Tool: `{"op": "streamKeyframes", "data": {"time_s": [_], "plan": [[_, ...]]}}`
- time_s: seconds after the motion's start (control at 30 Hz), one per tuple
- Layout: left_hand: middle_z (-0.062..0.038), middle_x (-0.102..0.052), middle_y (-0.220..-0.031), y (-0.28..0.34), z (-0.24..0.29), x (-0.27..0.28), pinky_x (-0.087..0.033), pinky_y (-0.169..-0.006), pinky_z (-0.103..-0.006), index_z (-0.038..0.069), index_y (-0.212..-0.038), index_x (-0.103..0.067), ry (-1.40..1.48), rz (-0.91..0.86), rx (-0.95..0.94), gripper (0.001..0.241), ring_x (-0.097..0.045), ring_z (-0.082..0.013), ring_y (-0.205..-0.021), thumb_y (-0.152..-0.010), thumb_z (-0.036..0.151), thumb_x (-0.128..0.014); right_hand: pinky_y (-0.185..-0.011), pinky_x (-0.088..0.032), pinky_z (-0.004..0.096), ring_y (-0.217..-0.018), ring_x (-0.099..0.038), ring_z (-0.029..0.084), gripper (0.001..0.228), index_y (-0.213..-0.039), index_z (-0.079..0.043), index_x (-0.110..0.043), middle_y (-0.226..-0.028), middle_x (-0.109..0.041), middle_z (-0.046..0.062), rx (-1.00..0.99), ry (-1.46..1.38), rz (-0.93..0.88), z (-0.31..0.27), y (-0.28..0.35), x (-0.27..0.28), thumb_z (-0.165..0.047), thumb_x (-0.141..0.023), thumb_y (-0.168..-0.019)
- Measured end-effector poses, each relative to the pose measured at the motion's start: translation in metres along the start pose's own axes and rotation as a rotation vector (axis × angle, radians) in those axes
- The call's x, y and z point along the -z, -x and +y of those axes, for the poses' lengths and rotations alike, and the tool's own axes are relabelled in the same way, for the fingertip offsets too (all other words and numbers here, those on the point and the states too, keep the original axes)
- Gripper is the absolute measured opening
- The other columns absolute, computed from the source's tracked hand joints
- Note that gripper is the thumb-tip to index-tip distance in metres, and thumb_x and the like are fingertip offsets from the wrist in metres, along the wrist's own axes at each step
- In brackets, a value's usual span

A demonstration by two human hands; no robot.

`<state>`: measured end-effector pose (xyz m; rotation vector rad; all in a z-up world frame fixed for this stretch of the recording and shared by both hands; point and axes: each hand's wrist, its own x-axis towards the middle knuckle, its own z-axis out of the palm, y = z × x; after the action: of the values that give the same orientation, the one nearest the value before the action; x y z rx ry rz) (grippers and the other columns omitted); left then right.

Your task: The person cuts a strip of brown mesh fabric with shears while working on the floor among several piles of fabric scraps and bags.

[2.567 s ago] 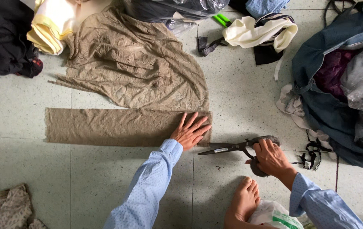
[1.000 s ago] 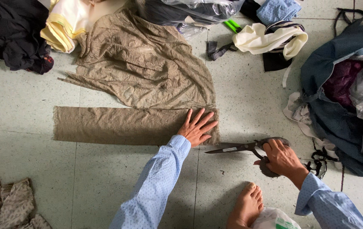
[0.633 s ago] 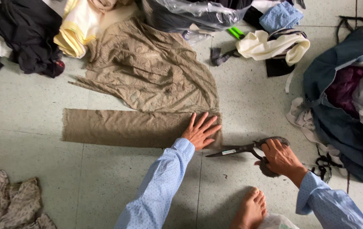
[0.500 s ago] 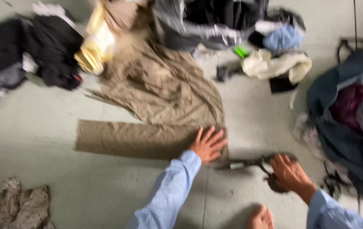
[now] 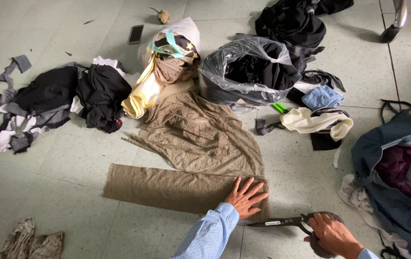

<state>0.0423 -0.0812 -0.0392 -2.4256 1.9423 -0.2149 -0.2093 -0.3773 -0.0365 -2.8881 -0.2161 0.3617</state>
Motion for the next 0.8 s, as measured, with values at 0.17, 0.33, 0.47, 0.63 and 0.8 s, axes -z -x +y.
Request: {"op": "streamKeyframes", "data": {"time_s": [0.17, 0.33, 0.47, 0.63, 0.8], "plan": [[0.002, -0.005, -0.176, -0.004, -0.002, 0.009, 0.001, -0.122, -0.0716, 0.04, -0.164, -0.015, 0.119, -0.035, 0.021, 0.071, -0.003, -0.0362, -0.16, -0.1, 0.068, -0.028, -0.064, -0.056, 0.046, -0.077, -0.062, 0.028, 0.066, -0.1, -0.016, -0.056, -0.091, -0.056, 0.006, 0.048, 0.088, 0.027, 0.019, 0.002, -0.009, -0.082, -0.06, -0.092], [-0.002, -0.006, -0.175, -0.002, -0.007, 0.011, 0.0, -0.122, -0.0721, 0.038, -0.163, -0.019, 0.277, -0.184, -0.015, 0.067, -0.008, -0.039, -0.159, -0.101, 0.066, -0.021, -0.044, -0.058, 0.043, -0.07, -0.059, 0.022, 0.063, -0.092, -0.017, -0.055, -0.087, -0.052, 0.004, 0.033, 0.054, 0.111, 0.02, 0.006, -0.012, -0.079, -0.052, -0.092], [0.0, -0.037, -0.168, 0.013, -0.019, 0.011, -0.023, -0.12, -0.0707, 0.037, -0.158, -0.04, 0.227, 0.073, -0.114, 0.06, -0.034, -0.0347, -0.154, -0.102, 0.047, -0.057, -0.06, -0.057, 0.041, -0.088, -0.065, 0.028, 0.049, -0.105, -0.017, -0.056, -0.101, -0.055, 0.006, -0.124, 0.202, -0.003, -0.005, 0.011, 0.007, -0.057, -0.069, -0.078], [0.003, -0.023, -0.172, 0.019, -0.027, -0.003, -0.019, -0.12, -0.0706, 0.04, -0.158, -0.035, 0.232, -0.072, -0.156, 0.058, -0.023, -0.036, -0.156, -0.103, 0.042, -0.051, -0.076, -0.061, 0.034, -0.101, -0.063, 0.024, 0.06, -0.108, -0.017, -0.053, -0.104, -0.051, 0.003, -0.16, 0.268, -0.196, -0.016, 0.01, 0.016, -0.05, -0.08, -0.065], [0.003, -0.017, -0.173, 0.022, -0.025, -0.013, -0.019, -0.121, -0.0705, 0.042, -0.161, -0.027, 0.233, -0.09, -0.138, 0.062, -0.021, -0.0354, -0.157, -0.103, 0.045, -0.05, -0.072, -0.062, 0.037, -0.102, -0.061, 0.028, 0.072, -0.107, -0.014, -0.055, -0.105, -0.049, 0.005, -0.143, 0.183, -0.058, -0.012, 0.012, 0.001, -0.043, -0.088, -0.051]]}}
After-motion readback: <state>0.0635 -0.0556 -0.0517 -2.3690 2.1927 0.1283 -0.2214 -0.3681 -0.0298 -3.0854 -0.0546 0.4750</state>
